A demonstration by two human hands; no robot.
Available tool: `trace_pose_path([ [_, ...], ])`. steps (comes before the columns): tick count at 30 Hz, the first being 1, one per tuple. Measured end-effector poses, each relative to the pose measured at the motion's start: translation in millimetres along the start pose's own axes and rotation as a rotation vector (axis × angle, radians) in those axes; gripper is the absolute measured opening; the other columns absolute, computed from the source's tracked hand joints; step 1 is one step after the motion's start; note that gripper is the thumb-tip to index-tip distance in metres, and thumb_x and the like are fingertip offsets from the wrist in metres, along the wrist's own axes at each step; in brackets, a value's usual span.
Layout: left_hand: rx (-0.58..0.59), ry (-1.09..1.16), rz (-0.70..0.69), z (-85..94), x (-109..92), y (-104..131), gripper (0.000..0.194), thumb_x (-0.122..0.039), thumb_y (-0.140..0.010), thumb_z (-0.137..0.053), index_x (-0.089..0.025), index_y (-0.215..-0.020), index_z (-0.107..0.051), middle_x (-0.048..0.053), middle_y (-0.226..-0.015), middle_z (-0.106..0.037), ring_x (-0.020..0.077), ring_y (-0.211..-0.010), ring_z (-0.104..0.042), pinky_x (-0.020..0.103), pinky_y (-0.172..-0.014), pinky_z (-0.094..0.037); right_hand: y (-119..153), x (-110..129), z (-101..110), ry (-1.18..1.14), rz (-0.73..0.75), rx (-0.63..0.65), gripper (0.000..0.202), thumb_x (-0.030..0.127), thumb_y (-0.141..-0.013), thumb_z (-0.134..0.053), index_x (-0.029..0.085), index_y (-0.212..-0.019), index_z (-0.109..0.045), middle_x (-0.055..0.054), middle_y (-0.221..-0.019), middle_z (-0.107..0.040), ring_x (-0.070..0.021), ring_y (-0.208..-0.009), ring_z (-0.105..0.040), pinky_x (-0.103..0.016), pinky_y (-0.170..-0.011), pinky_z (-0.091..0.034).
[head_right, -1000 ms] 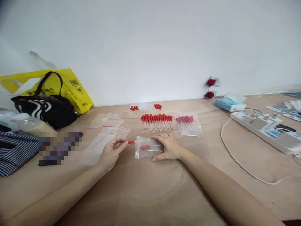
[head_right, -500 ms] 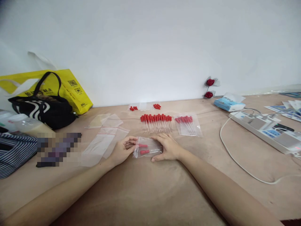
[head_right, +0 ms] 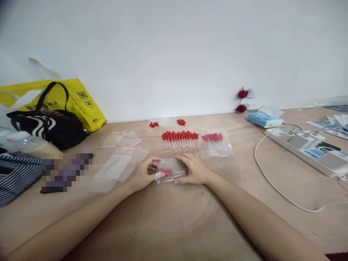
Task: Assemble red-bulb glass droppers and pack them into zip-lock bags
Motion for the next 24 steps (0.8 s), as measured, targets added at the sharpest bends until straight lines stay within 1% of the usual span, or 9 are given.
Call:
trace_pose_path([
  [2,-0.030,0.006,0.020,-1.2,1.0,-0.6,0.037,-0.033,-0.065,-0.065,-0.021,-0.100,-0.057,0.003,-0.082,-0.067,0.0163,-0.071,-0.062,0.029,-0.068,-0.050,0.2,-1.0,-0.4,-0.001,-0.004,-0.010,0.078,0.059,-0.058,-0.065,0.019,-0.122,-0.043,-0.012,-0.116,-0.051,-0.0271,-0.106,-0.046,-0.043,-0.088,-0.035],
  [5,-0.050,0.031,0.045,-1.1,-0.6,-0.1,0.040,-0.032,-0.066,-0.064,-0.021,-0.103,-0.058,0.004,-0.089,-0.069,0.0176,-0.072,-0.064,0.030,-0.069,-0.050,0.3,-2.5,-0.9,-0.003,-0.002,-0.024,0.081,0.059,-0.057,-0.066,0.020,-0.123,-0.042,-0.012,-0.117,-0.050,-0.0274,-0.105,-0.046,-0.043,-0.087,-0.036],
  [8,0.011,0.012,0.018,0.4,-9.0,2.8,0.046,-0.028,-0.067,-0.061,-0.023,-0.112,-0.056,0.004,-0.099,-0.067,0.0202,-0.083,-0.064,0.032,-0.077,-0.048,0.1,-3.6,-1.9,0.003,-0.002,-0.024,0.080,0.059,-0.057,-0.065,0.019,-0.123,-0.042,-0.012,-0.116,-0.051,-0.0273,-0.104,-0.047,-0.043,-0.086,-0.036],
  [11,0.090,-0.037,-0.057,1.7,-16.5,6.2,0.052,-0.021,-0.070,-0.054,-0.026,-0.122,-0.048,0.003,-0.108,-0.063,0.0208,-0.098,-0.058,0.034,-0.088,-0.042,-0.2,-3.9,-2.3,0.010,-0.009,-0.021,0.080,0.060,-0.057,-0.065,0.018,-0.122,-0.043,-0.012,-0.115,-0.051,-0.0270,-0.104,-0.047,-0.043,-0.086,-0.036],
  [14,0.073,0.025,-0.063,3.8,-10.9,1.5,0.055,-0.020,-0.071,-0.051,-0.025,-0.125,-0.043,0.003,-0.101,-0.066,0.0180,-0.087,-0.061,0.031,-0.081,-0.045,-0.4,-3.0,-1.8,0.010,-0.013,-0.014,0.079,0.060,-0.057,-0.065,0.017,-0.121,-0.043,-0.013,-0.116,-0.051,-0.0266,-0.105,-0.047,-0.043,-0.088,-0.036],
  [17,-0.117,0.069,0.010,11.1,3.7,-21.2,0.044,-0.024,-0.071,-0.053,-0.017,-0.114,-0.050,0.002,-0.078,-0.067,0.0142,-0.068,-0.060,0.026,-0.067,-0.047,-0.2,-1.8,-0.7,0.002,-0.017,-0.005,0.078,0.059,-0.058,-0.065,0.019,-0.121,-0.043,-0.012,-0.118,-0.050,-0.0266,-0.107,-0.046,-0.043,-0.089,-0.035],
  [19,-0.257,-0.035,0.077,17.4,11.5,-46.6,0.032,-0.028,-0.069,-0.056,-0.015,-0.099,-0.057,0.001,-0.073,-0.064,0.0136,-0.066,-0.058,0.024,-0.064,-0.046,0.0,-1.4,0.0,-0.003,-0.015,-0.004,0.077,0.059,-0.058,-0.065,0.020,-0.121,-0.043,-0.012,-0.118,-0.050,-0.0269,-0.107,-0.046,-0.044,-0.089,-0.035],
  [21,-0.295,-0.080,0.112,20.1,14.7,-77.6,0.022,-0.028,-0.068,-0.058,-0.015,-0.086,-0.060,0.003,-0.076,-0.063,0.0140,-0.069,-0.058,0.024,-0.067,-0.045,-0.2,-1.4,0.2,-0.008,-0.010,-0.004,0.077,0.058,-0.058,-0.065,0.020,-0.121,-0.043,-0.011,-0.118,-0.050,-0.0272,-0.107,-0.046,-0.044,-0.088,-0.034],
  [24,-0.334,-0.140,0.179,20.0,15.3,-122.6,0.023,-0.032,-0.066,-0.062,-0.015,-0.081,-0.061,0.004,-0.075,-0.063,0.0164,-0.069,-0.058,0.027,-0.068,-0.044,-2.4,-1.9,-0.6,-0.028,-0.003,-0.003,0.077,0.057,-0.058,-0.066,0.020,-0.121,-0.043,-0.011,-0.116,-0.051,-0.0269,-0.105,-0.047,-0.043,-0.087,-0.035],
])
Point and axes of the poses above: each hand's wrist, its own y-axis away from the middle knuckle, its own z-axis out of the back of the hand, x = y × z, the point moved 3 cm from there along -y, towards the middle knuckle
